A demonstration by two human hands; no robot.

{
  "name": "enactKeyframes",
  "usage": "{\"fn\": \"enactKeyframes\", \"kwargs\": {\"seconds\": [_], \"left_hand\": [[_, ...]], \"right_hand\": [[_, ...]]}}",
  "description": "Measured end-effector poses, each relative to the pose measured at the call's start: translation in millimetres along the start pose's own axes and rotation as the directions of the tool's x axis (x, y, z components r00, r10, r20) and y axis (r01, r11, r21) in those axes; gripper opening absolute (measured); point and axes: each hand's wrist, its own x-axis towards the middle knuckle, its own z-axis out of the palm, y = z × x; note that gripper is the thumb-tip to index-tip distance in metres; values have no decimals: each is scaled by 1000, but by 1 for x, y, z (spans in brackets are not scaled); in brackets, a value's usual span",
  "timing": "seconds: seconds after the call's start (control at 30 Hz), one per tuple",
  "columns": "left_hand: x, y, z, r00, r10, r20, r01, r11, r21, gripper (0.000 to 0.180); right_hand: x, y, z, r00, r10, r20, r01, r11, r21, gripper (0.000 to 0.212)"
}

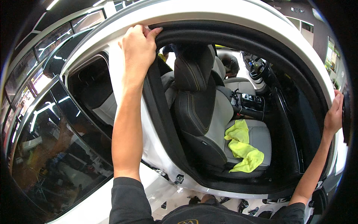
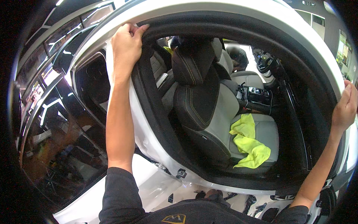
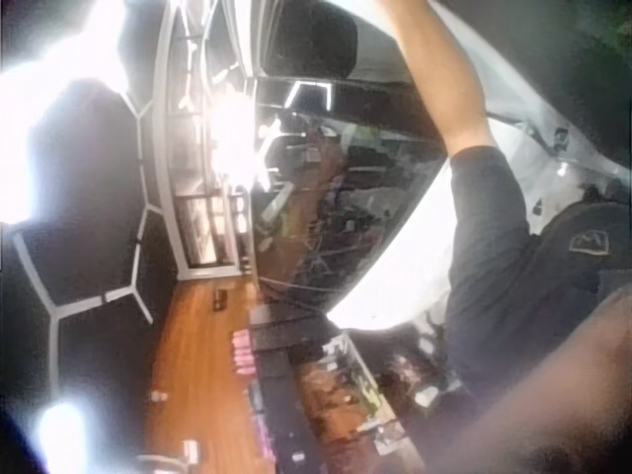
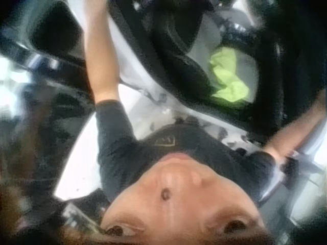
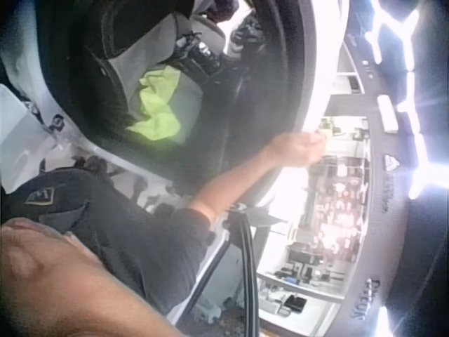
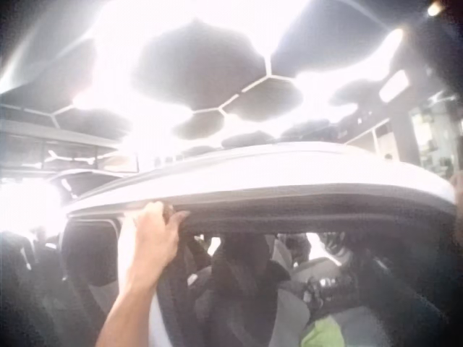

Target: The person removes several trim pieces and seals from a white car, including the door frame weatherstrip, A-pillar trim, and front bumper molding. They work by hand, detaching clips and pulling off flexible trim components, then place the removed parts on the floor.

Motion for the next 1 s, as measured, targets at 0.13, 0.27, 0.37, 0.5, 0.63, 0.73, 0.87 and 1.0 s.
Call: {"fn": "enactKeyframes", "kwargs": {"seconds": [0.13, 0.27, 0.37, 0.5, 0.63, 0.73, 0.87, 1.0], "left_hand": [[-3, -1, 7, 997, 37, -65, -35, 999, 34, 35], [-9, 3, 16, 988, 82, -134, -68, 992, 102, 30], [-7, 4, 11, 991, 97, -97, -89, 993, 78, 24], [-1, -5, 12, 1000, 11, -29, -13, 998, -59, 21], [-4, 3, 4, 994, -68, -89, 71, 997, 23, 23], [-6, 7, 17, 959, -276, -61, 279, 959, 48, 34], [-13, 7, 37, 862, -411, -297, 328, 899, -291, 33], [-16, 33, 39, 781, -449, -435, 363, 892, -270, 31]], "right_hand": [[-3, 14, 10, 988, -42, -147, 63, 989, 135, 31], [-4, 24, 15, 967, -152, -203, 193, 960, 203, 31], [-8, 18, 13, 988, -72, -139, 106, 961, 256, 32], [-1, 23, 7, 994, -86, -71, 101, 967, 234, 36], [6, -2, -5, 977, -135, -164, 153, 983, 102, 40], [-1, -20, -13, 977, -139, -163, 138, 990, -17, 38], [-2, -28, -15, 987, -61, -152, 66, 997, 28, 39], [1, 7, 1, 969, -146, -197, 160, 985, 59, 38]]}}
